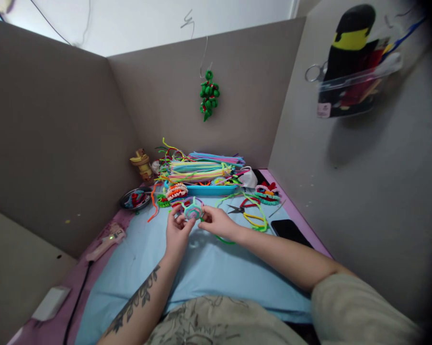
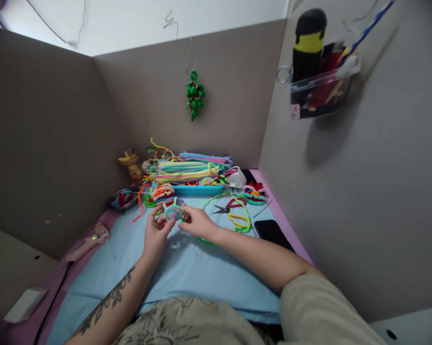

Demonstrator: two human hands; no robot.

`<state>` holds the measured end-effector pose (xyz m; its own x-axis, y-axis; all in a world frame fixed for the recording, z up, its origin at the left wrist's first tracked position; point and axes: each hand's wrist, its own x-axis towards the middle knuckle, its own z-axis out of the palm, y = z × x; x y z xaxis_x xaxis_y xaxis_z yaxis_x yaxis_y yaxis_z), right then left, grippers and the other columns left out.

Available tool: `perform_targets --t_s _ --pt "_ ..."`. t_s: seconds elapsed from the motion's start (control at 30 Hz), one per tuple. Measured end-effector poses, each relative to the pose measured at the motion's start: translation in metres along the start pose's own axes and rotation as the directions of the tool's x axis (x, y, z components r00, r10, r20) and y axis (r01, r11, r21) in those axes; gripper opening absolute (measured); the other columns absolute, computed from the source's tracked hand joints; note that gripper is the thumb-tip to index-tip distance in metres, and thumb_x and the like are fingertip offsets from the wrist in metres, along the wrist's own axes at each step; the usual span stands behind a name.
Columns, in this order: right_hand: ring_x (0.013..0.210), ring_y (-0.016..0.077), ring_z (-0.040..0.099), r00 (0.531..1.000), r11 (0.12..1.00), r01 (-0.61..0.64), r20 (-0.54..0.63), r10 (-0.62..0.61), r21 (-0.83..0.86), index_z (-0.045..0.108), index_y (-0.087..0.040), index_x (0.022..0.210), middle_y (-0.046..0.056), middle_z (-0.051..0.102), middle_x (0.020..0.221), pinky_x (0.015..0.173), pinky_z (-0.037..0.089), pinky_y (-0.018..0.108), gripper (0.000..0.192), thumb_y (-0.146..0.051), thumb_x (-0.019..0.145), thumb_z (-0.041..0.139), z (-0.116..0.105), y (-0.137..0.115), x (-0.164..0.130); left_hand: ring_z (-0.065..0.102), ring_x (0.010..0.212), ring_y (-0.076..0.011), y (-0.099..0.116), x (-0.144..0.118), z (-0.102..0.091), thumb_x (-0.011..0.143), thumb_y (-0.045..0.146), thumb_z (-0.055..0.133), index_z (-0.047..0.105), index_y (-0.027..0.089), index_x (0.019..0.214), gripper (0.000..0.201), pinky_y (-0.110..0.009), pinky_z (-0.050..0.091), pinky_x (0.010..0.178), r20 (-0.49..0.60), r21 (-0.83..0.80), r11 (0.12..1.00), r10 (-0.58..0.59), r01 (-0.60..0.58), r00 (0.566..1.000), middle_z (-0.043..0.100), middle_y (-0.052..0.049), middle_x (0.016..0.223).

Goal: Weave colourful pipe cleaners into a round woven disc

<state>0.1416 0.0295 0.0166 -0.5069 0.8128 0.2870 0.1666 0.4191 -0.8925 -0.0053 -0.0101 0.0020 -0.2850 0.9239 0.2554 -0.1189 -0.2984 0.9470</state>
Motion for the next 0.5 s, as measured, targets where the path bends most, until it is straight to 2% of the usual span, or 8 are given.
perform_targets --t_s 0.13,0.23,0.3,0.4,0.5 --pt "0.056 0.0078 0.042 1.000 1.000 0.008 -0.006 -0.008 -0.026 0.057 -0.018 0.087 -0.006 0.046 0.062 0.052 0.032 0.020 0.022 -0.018 0.065 0.060 0.000 0.002 0.001 0.059 0.066 -0.0127 0.000 0.000 0.001 0.064 0.026 0.070 0.040 0.020 0.116 0.061 -0.023 0.044 0.061 0.002 0.001 1.000 -0.006 0.006 1.000 0.061 -0.001 0.078" --pt "0.054 0.0072 0.042 1.000 1.000 -0.013 0.002 0.013 0.023 0.056 -0.017 0.084 -0.006 0.045 0.060 0.051 0.032 0.019 0.022 -0.018 0.063 0.063 0.001 0.004 0.003 0.057 0.062 -0.0104 0.001 0.000 0.000 0.064 0.026 0.071 0.042 0.019 0.115 0.059 -0.022 0.043 0.059 -0.007 -0.001 1.000 -0.015 0.015 1.000 0.060 0.001 0.075" --pt "0.053 0.0069 0.043 0.998 0.990 -0.063 0.032 0.059 0.129 0.056 -0.017 0.082 -0.007 0.044 0.059 0.050 0.033 0.019 0.022 -0.019 0.062 0.064 0.002 0.003 0.004 0.055 0.061 -0.0088 0.002 0.000 0.000 0.065 0.025 0.070 0.043 0.019 0.114 0.057 -0.020 0.042 0.059 -0.009 -0.011 1.000 -0.010 0.010 1.000 0.058 0.002 0.074" --pt "0.048 0.0075 0.047 0.984 0.928 -0.167 0.120 0.135 0.332 0.055 -0.016 0.083 -0.007 0.046 0.055 0.049 0.037 0.020 0.023 -0.021 0.062 0.064 0.001 -0.002 0.004 0.054 0.062 -0.0081 0.002 0.000 0.000 0.066 0.023 0.070 0.043 0.020 0.114 0.056 -0.020 0.042 0.060 -0.001 -0.033 0.999 0.000 0.000 1.000 0.057 0.003 0.073" --pt "0.048 0.0083 0.052 0.960 0.870 -0.241 0.240 0.147 0.429 0.056 -0.014 0.089 -0.006 0.054 0.056 0.050 0.040 0.020 0.030 -0.020 0.061 0.065 -0.005 -0.007 0.005 0.055 0.062 -0.0083 0.003 0.000 -0.001 0.066 0.023 0.069 0.042 0.020 0.114 0.055 -0.020 0.042 0.060 0.002 -0.044 0.999 -0.021 0.021 1.000 0.058 0.002 0.073"
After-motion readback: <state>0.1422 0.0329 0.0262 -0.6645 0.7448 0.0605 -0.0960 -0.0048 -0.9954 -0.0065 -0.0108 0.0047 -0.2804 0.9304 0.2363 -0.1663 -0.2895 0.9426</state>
